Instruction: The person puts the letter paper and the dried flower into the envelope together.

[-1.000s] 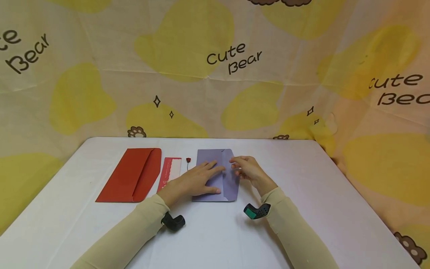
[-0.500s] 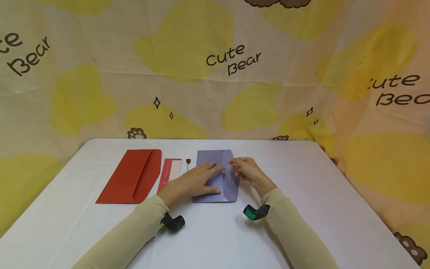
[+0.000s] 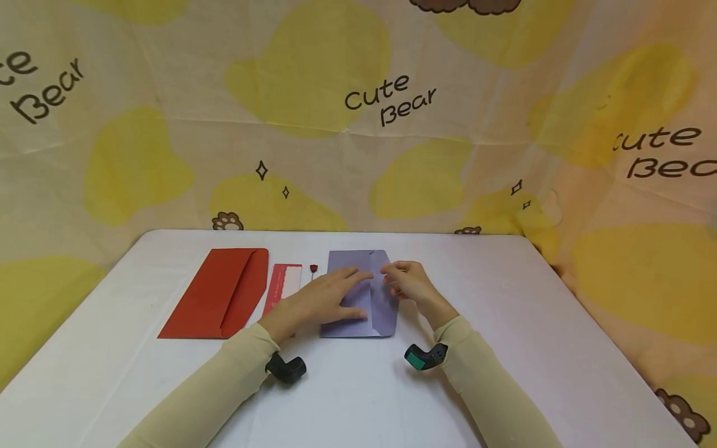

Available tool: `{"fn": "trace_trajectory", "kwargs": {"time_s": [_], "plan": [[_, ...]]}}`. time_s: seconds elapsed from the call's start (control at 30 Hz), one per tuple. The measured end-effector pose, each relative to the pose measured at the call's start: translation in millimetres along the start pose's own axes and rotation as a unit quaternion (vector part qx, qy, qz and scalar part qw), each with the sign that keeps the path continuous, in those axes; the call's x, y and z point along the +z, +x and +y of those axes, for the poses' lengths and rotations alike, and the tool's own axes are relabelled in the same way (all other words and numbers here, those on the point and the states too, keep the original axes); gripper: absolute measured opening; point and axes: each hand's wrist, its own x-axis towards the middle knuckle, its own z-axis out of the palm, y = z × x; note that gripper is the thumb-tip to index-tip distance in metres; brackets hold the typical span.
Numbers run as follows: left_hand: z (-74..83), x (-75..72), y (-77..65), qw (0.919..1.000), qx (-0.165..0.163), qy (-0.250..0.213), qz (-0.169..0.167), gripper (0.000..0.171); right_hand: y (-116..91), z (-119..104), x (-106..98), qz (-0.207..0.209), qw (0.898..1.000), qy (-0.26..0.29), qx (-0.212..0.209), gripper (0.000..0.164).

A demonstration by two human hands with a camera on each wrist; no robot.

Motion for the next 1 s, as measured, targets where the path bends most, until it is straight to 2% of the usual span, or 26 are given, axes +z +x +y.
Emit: {"fn": "trace_trajectory", "kwargs": {"time_s": [0.37,0.53,0.77,1.0], "plan": [[-2.2,-11.0,-7.1,0.9998,-0.010,-0.009,0.015,0.076,-3,-3,7,0.002,0.999,-0.027,-0.029,0.041],[-5.2,-14.4,-11.0,0.9996,-0.002,-0.001,0.028,0.073,-5,-6,10,-0.001,0.999,-0.019,-0.045,0.039],[-9.2,-21.5,-18.5,0.9989,0.013,-0.002,0.046,0.071,-5,-6,16,0.001,0.997,-0.041,-0.069,0.036],[-16.4,-23.4,-30.2,0.9985,-0.005,0.003,0.054,0.070,-2,-4,26,0.006,0.992,-0.073,-0.100,0.032]]}}
